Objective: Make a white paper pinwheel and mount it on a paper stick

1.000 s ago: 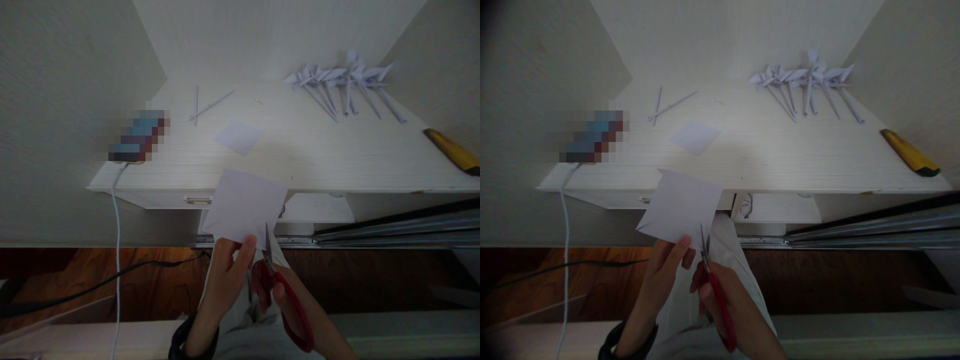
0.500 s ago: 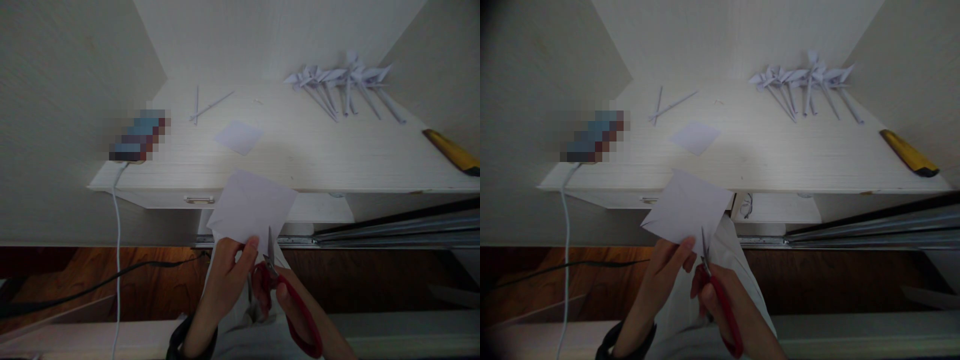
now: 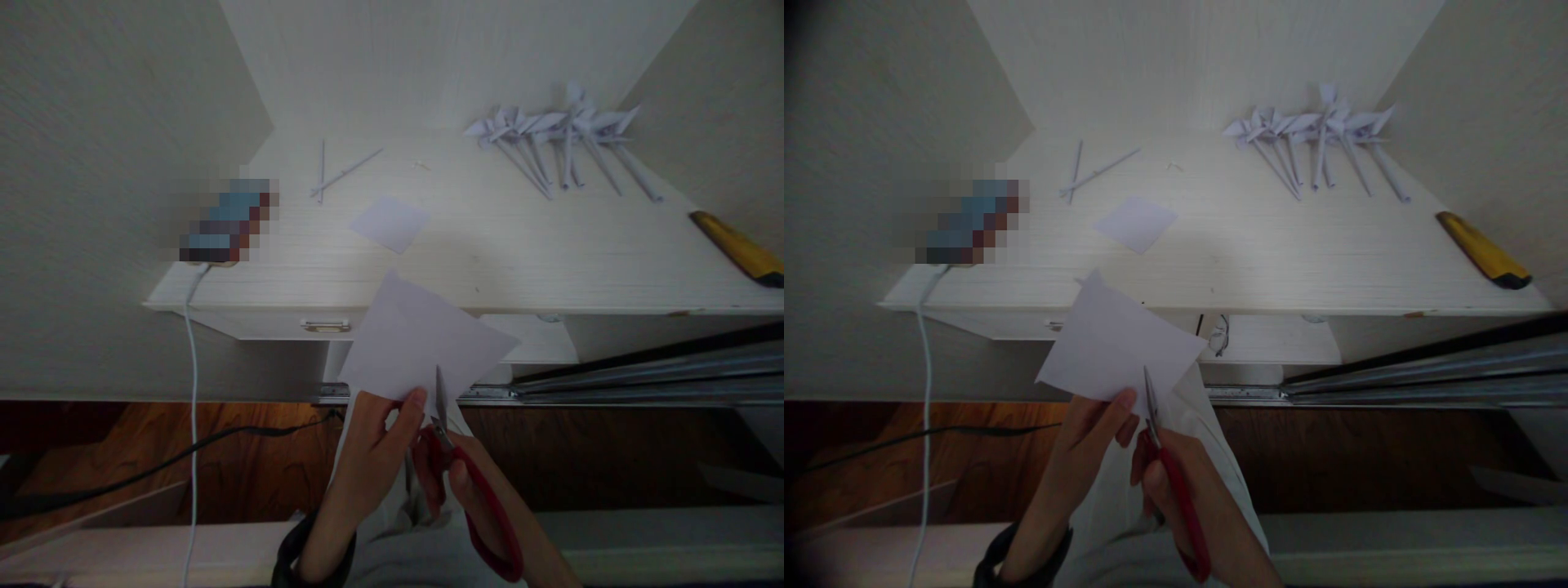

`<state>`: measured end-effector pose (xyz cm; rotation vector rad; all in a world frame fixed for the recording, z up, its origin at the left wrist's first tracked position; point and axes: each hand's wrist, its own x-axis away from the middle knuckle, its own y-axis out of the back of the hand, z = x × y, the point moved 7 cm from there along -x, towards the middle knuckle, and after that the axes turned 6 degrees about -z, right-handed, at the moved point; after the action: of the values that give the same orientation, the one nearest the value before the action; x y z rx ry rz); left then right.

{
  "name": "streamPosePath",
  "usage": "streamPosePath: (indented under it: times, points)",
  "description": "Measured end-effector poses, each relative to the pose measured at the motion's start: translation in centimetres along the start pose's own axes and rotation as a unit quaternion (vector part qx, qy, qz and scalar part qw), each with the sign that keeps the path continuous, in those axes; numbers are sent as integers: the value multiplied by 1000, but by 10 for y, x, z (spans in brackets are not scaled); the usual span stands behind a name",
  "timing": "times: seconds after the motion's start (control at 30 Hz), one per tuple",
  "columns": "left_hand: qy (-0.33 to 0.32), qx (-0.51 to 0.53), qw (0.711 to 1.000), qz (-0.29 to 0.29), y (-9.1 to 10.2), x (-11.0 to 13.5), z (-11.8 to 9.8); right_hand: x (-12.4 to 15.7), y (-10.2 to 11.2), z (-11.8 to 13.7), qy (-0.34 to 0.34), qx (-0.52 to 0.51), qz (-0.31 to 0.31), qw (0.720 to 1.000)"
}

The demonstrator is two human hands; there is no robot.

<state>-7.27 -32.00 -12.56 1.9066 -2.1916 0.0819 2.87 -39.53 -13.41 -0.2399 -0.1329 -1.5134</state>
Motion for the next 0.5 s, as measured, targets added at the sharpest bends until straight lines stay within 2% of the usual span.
streamPosePath:
  times: [0.2, 0.37, 0.5]
  points:
    - [-13, -9, 1000, -6, 1, 0, -3, 1, 0, 2, 18, 5, -7, 1000]
    - [-3, -14, 999, 35, -5, 2, 0, -2, 1, 7, 35, 0, -21, 999]
    - [-9, -25, 999, 24, -3, 1, -1, -3, 0, 7, 22, -3, -17, 1000]
